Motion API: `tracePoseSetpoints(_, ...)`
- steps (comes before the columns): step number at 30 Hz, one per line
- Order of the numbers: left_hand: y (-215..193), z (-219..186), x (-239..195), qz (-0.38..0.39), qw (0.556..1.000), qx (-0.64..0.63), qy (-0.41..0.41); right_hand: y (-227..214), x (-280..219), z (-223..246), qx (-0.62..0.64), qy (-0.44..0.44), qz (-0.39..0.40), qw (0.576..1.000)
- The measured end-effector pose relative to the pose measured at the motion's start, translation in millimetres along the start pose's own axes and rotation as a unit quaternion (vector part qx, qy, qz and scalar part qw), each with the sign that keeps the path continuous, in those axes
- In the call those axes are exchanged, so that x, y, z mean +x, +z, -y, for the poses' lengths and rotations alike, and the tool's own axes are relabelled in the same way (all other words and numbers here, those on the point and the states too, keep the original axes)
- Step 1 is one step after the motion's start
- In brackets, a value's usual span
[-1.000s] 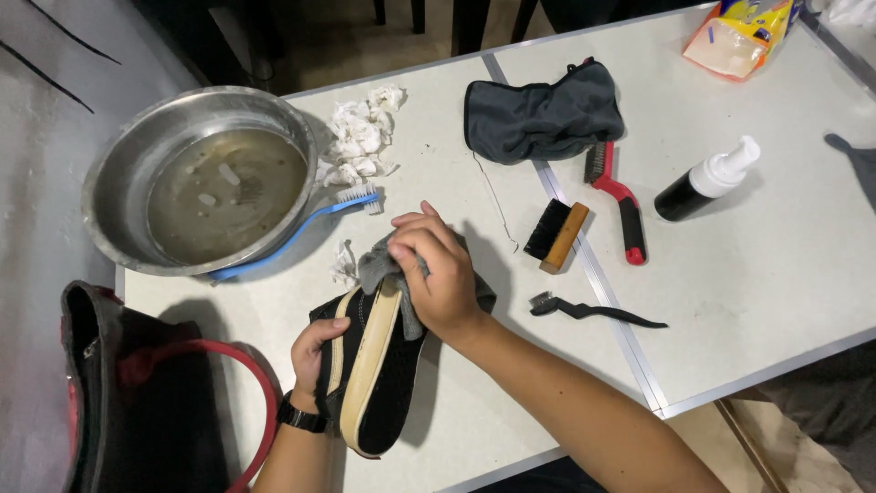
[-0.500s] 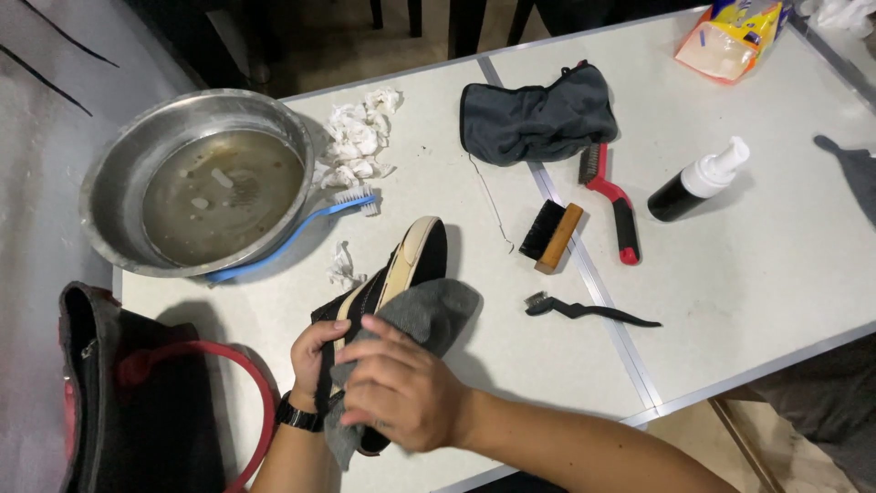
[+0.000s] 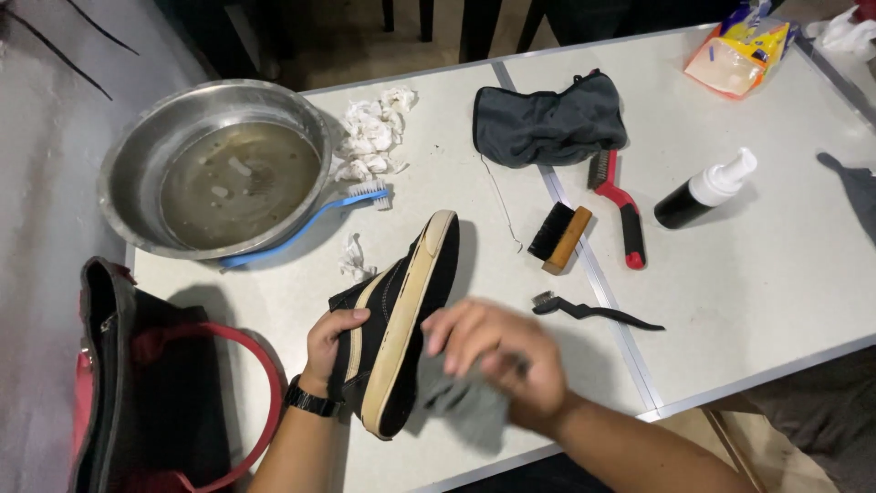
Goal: The person cleans a black and beige sneaker on a white table. They apply a white foam cleaner to the shoe, then scrub the upper and sole with a wooden-handled brush. Afterward, they wipe the shoe with a gray cloth and continue scrubbing with a smaller black brush.
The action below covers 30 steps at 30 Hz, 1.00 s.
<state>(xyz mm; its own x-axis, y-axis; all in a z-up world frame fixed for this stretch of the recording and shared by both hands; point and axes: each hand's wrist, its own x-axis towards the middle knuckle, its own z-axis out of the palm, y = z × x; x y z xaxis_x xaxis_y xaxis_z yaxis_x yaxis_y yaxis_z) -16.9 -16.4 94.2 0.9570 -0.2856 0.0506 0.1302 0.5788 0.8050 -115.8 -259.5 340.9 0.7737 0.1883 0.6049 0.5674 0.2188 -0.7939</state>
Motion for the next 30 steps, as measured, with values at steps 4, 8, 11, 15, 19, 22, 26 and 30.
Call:
tracePoseSetpoints(4,9,4,2,-0.044,0.998,0.029,0.029,-54,24,-51,0.253,-0.019,-0.050,0.966)
tracePoseSetpoints(8,52,-31,-5,-0.083,0.991,-0.070,-0.072,-69,49,-65,0.169,0.002,-0.106,0.980)
tracePoseSetpoints(11,21,-12,2,-0.100,0.987,-0.066,-0.105,-79,64,-94,0.050,-0.010,-0.155,0.987)
tracePoseSetpoints(15,69,-47,-5,-0.109,0.978,-0.096,-0.151,-86,68,-129,-0.094,-0.017,-0.167,0.981)
tracePoseSetpoints(19,33,-18,-2,-0.111,0.989,0.005,-0.094,-93,75,-147,-0.142,-0.026,-0.178,0.973)
tracePoseSetpoints(22,39,-24,-1,-0.095,0.992,0.038,-0.079,-106,78,-156,-0.186,-0.003,-0.119,0.975)
tracePoseSetpoints(26,56,-35,-5,-0.120,0.975,-0.098,-0.157,-102,90,-146,-0.245,0.009,0.007,0.969)
tracePoseSetpoints(30,33,-19,1,-0.115,0.972,-0.100,-0.179,-86,83,-136,-0.373,-0.003,-0.008,0.928)
